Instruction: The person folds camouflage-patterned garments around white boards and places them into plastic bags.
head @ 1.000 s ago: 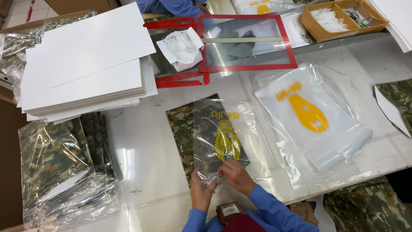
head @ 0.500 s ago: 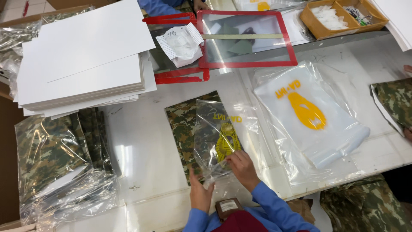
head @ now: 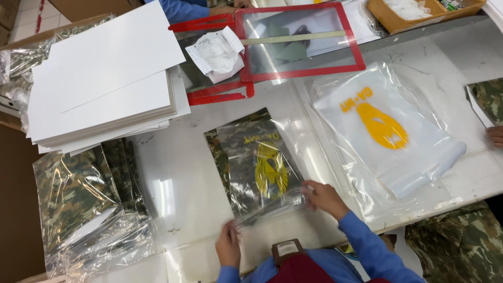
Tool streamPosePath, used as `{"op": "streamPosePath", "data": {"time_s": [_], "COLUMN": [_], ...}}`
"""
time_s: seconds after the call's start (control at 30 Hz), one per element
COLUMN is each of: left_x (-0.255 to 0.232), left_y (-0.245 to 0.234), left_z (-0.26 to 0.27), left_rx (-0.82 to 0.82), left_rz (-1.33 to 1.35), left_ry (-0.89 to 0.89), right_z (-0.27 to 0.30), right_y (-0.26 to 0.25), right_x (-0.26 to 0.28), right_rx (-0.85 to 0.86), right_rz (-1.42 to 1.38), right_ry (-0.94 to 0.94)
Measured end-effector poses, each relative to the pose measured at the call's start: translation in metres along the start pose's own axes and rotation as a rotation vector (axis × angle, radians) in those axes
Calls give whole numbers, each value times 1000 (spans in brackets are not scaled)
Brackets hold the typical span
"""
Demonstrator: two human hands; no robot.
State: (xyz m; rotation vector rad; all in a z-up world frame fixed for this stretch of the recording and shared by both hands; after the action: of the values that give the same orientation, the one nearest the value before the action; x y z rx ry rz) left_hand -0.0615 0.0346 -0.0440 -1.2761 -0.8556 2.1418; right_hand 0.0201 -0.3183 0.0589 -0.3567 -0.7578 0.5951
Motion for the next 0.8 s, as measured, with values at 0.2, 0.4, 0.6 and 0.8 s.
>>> {"op": "streamPosePath", "data": {"time_s": [0.2, 0.4, 0.6, 0.8], "left_x": [-168, -135, -43, 27], "left_y": [-166, -116, -12, 15], "left_z": [-20, -48, -44, -14], "left_rx": [-916, -886, -374, -107], "left_rz": [239, 292, -79, 114], "left_ry": [515, 502, 151, -86], "right_z": [33, -29, -82, -72], "right_y": [-72, -42, 37, 52], "right_x": [156, 132, 14, -60], "right_rx": [-409, -381, -476, -246], "right_rz": [-768, -731, -187, -159], "right_ry": [-1123, -1067, -727, -503]}}
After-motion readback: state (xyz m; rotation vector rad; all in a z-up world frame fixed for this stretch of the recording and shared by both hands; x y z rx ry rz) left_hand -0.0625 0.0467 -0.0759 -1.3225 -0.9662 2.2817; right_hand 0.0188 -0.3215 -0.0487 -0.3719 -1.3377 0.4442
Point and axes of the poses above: each hand's wrist, its own z-axis away from the middle knuckle, its own y-axis out of the palm, x = y × z, the point moved 6 cm from there along -z, towards the middle knuckle, and after that the axes turned 11 degrees about -z, right-handed, at the moved point
